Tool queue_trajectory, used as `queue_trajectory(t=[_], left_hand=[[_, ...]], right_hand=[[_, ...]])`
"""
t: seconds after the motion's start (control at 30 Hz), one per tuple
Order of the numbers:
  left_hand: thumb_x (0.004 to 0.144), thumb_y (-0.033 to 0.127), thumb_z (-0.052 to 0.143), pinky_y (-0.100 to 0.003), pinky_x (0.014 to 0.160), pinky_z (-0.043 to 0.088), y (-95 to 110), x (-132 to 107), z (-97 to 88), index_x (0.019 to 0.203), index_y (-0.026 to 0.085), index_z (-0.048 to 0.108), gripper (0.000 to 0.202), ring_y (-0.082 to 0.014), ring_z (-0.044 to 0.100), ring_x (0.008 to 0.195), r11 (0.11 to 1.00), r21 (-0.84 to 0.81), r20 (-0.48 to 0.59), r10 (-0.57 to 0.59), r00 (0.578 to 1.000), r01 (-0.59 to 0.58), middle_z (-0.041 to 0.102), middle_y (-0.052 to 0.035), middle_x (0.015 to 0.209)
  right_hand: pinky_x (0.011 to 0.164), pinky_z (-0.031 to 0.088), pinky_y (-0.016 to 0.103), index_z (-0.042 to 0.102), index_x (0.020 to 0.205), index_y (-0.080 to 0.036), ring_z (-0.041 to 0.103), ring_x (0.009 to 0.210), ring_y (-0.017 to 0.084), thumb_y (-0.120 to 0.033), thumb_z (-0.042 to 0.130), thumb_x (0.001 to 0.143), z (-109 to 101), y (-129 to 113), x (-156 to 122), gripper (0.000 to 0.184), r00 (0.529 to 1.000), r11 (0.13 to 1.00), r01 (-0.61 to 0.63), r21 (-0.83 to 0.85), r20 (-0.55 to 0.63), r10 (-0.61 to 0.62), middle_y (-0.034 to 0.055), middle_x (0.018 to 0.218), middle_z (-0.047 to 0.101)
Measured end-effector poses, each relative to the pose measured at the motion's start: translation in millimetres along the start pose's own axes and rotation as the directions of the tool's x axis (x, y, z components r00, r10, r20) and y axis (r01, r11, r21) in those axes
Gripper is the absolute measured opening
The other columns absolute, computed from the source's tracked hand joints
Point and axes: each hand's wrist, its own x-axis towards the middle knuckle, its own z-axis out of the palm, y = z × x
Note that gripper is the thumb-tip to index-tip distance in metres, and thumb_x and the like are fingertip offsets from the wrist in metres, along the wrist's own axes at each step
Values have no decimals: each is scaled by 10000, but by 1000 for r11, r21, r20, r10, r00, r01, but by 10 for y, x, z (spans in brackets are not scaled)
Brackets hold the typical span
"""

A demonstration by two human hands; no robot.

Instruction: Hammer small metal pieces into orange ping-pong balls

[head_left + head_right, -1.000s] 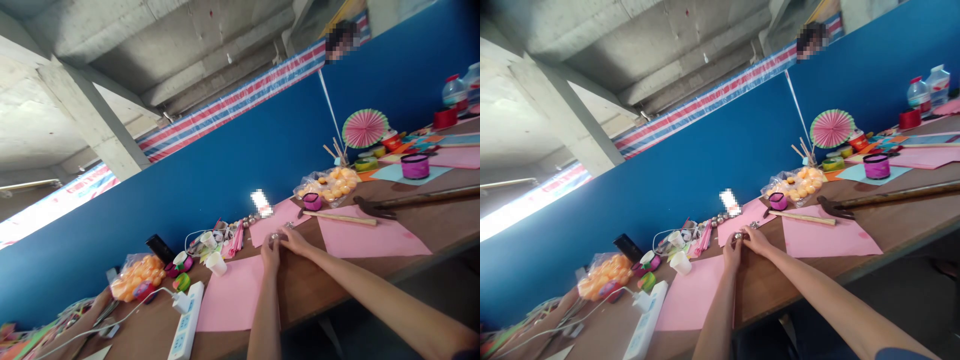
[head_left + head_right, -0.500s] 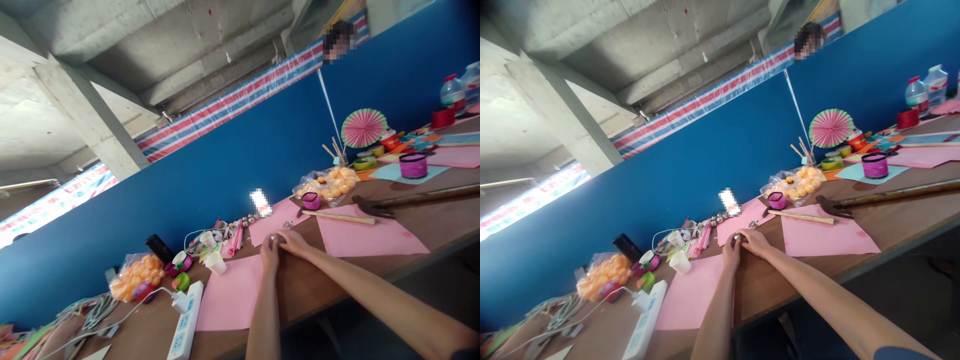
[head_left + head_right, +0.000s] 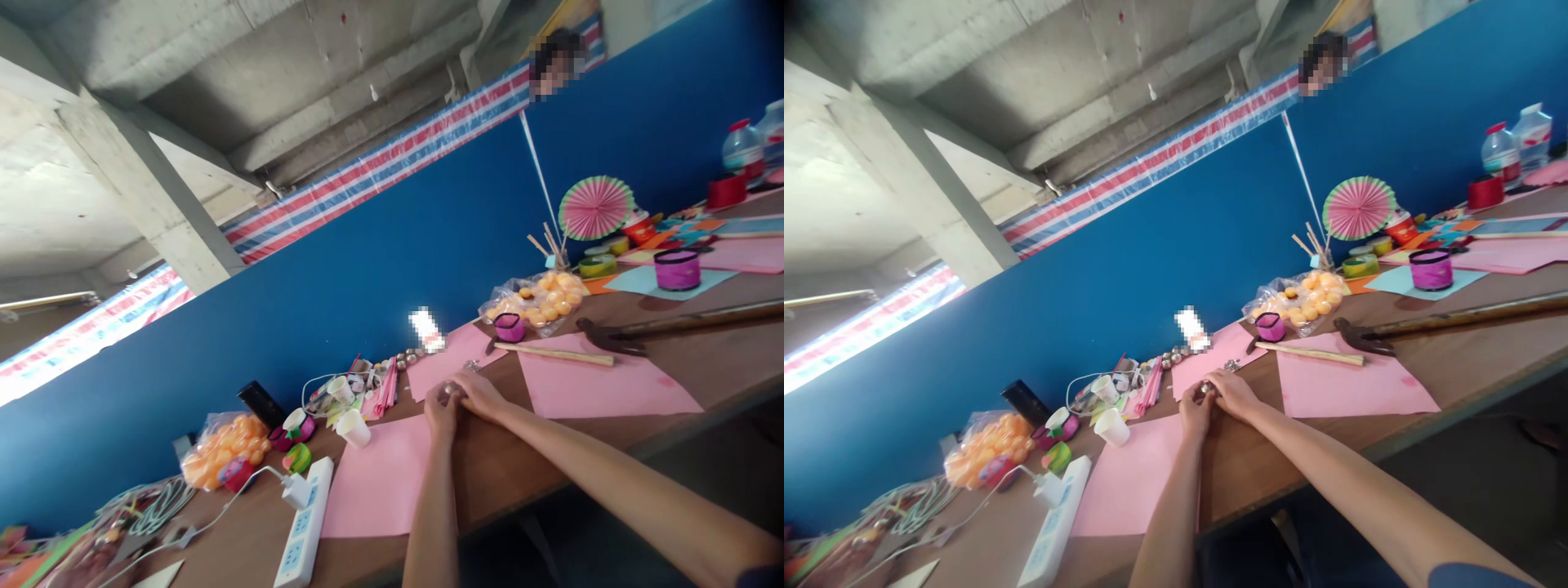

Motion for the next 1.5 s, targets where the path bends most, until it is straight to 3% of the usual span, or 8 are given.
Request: queue_trajectory(t=[0.33,0.5,0.57,0.73,0.9,1.13,1.33,1.5], left_hand=[[714,253,566,-326,847,437,37,-9,-8,1021,156,595,324,-202,568,972,999,1,36,36,999,-36,622,-103,1039],[685,317,603,-324,817,462,28,-3,20,1147,136,514,505,-220,585,954,1000,-2,31,-15,999,15,605,-132,1088],[653,331,631,-339,849,449,27,-2,19,1138,172,526,521,-232,577,976,999,6,11,-39,999,39,623,-102,1071],[628,406,626,-323,943,382,54,-3,0,972,367,590,347,-222,465,1138,993,51,-67,-99,993,103,670,54,975],[631,445,595,-335,966,364,86,-14,-9,956,420,574,326,-202,401,1196,985,104,-117,-126,985,138,671,109,939],[669,422,554,-331,920,425,136,-46,-66,1019,462,540,353,-184,441,1163,937,348,22,-32,999,22,650,150,960],[674,400,559,-310,915,433,196,-66,-72,972,480,559,309,-177,450,1154,961,277,-17,-3,1000,7,647,161,956],[685,382,559,-302,936,411,203,-65,-71,1010,456,560,334,-186,451,1153,980,201,13,5,1000,-7,641,132,996]], right_hand=[[790,405,298,502,1072,-199,547,910,206,-139,478,698,50,60,-19,379,1000,999,-26,-31,16,26,63,1006,601],[815,387,289,505,1046,-205,508,955,194,-102,443,700,27,27,-17,366,1000,999,-8,-40,-10,8,55,1015,575],[824,381,287,505,1046,-213,494,969,193,-87,449,683,17,17,-15,388,1000,999,-3,-44,-14,3,49,1021,566],[841,368,288,492,1066,-202,478,995,200,-98,473,674,20,19,-13,405,1000,999,-7,-53,-24,6,59,1052,554],[759,399,278,497,1038,-193,533,884,192,-139,485,701,35,27,-15,341,999,998,-28,-59,-22,27,55,966,591],[803,381,277,518,1016,-218,516,932,177,-128,463,743,-34,-65,-18,292,1000,998,10,-54,-20,-11,38,982,596],[802,401,297,509,1061,-185,531,946,203,-183,514,728,-11,-43,-21,333,999,998,-20,-66,-29,18,69,1008,601],[786,415,290,504,1079,-203,556,921,199,-222,517,733,19,3,-19,347,999,997,-38,-65,-23,37,60,1014,611]])
